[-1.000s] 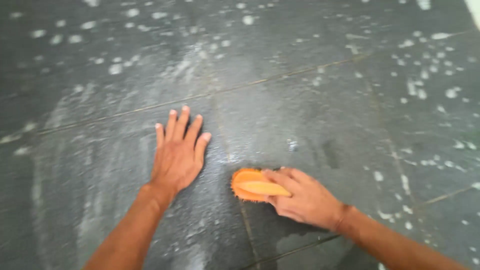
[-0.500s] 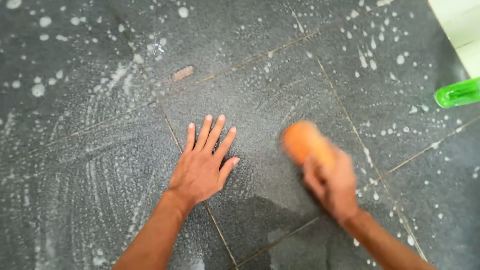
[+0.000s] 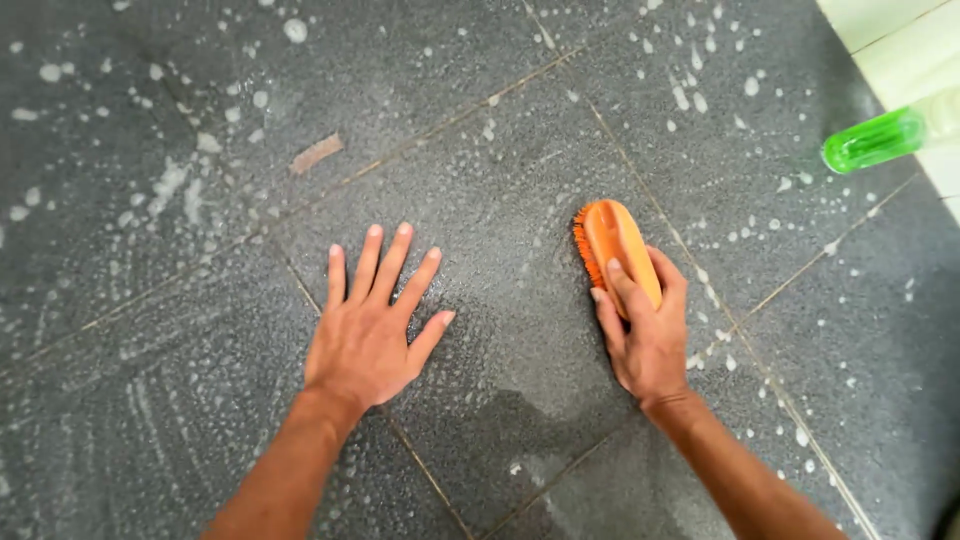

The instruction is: Scrubbing a tiled floor with a brush and soapy water.

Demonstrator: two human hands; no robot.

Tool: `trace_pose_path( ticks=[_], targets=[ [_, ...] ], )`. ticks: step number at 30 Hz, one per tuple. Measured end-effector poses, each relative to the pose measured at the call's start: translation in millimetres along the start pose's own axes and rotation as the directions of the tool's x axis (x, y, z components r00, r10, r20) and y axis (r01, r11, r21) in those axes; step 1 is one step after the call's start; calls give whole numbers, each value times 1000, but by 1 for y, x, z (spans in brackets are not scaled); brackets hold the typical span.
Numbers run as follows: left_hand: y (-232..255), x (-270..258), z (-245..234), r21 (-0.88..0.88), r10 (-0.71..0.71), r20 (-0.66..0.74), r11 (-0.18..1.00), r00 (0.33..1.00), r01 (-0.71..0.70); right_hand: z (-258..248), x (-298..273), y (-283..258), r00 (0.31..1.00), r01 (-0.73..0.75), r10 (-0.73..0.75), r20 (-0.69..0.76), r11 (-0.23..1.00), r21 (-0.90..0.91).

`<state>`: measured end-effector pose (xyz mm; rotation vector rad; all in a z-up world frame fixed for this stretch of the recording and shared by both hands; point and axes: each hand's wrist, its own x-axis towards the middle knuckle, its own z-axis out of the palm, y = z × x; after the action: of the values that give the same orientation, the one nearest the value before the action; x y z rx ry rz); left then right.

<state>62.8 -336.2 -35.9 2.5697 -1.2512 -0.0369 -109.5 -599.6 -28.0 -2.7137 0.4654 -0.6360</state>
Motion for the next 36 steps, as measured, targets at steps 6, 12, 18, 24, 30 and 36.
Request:
trace_pose_path(
  ticks=[6, 12, 18, 24, 30, 36],
  targets=[
    [1, 0, -2, 48, -18, 25, 999, 1000, 17, -1, 0, 1, 999, -31, 31, 19, 999, 23],
    [2, 0, 1, 130, -10, 17, 991, 1000, 7, -3, 0, 7, 999, -20, 17, 34, 996, 87],
    [2, -1, 1, 131, -3, 8, 991, 1000, 2, -1, -1, 8, 1000, -4, 3, 10, 994, 108],
    [1, 0, 2, 126, 3, -6, 992, 1000, -2, 2, 0, 12, 997, 40, -31, -66, 989, 141],
    [22, -9, 13, 184, -111, -81, 975, 991, 124, 13, -68, -1, 734, -572, 454, 506, 10, 820],
    [47, -49, 6, 28, -135, 3, 991, 991, 135, -50, -101, 22, 642, -663, 385, 663, -154, 732]
  ],
)
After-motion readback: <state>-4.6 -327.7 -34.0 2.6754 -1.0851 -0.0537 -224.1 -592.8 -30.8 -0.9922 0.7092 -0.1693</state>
